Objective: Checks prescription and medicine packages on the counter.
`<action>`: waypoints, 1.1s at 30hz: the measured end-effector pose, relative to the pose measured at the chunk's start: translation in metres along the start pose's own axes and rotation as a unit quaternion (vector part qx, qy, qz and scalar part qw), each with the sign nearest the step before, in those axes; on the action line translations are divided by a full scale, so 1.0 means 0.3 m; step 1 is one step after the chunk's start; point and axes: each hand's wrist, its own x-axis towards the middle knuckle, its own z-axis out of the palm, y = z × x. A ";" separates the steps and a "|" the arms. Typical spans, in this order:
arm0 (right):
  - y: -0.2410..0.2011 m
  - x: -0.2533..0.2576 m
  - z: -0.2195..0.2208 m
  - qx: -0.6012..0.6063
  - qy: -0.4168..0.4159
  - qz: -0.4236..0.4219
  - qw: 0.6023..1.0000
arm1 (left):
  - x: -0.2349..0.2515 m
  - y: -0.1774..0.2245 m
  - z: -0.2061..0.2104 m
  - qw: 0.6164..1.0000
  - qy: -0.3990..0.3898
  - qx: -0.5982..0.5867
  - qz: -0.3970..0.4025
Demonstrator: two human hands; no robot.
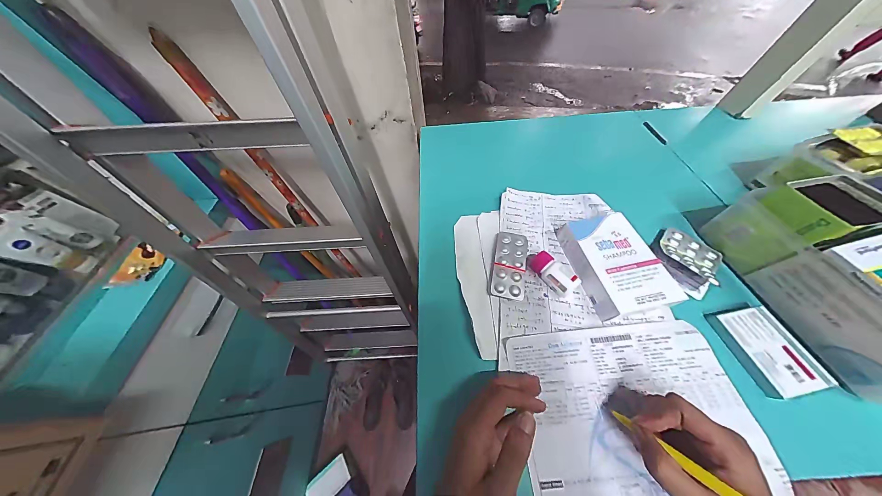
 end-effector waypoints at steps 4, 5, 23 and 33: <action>0.002 0.000 -0.002 0.002 -0.001 -0.001 1.000 | 0.002 0.007 0.002 1.000 0.001 0.004 -0.009; 0.002 0.000 -0.003 0.002 -0.001 0.000 1.000 | 0.002 0.009 0.002 1.000 0.002 0.005 -0.011; 0.004 0.000 -0.001 -0.003 0.002 -0.001 1.000 | 0.004 0.011 -0.005 1.000 -0.009 0.003 -0.014; 0.005 0.000 -0.003 0.009 0.000 -0.001 1.000 | 0.007 0.004 -0.007 1.000 -0.012 0.004 -0.010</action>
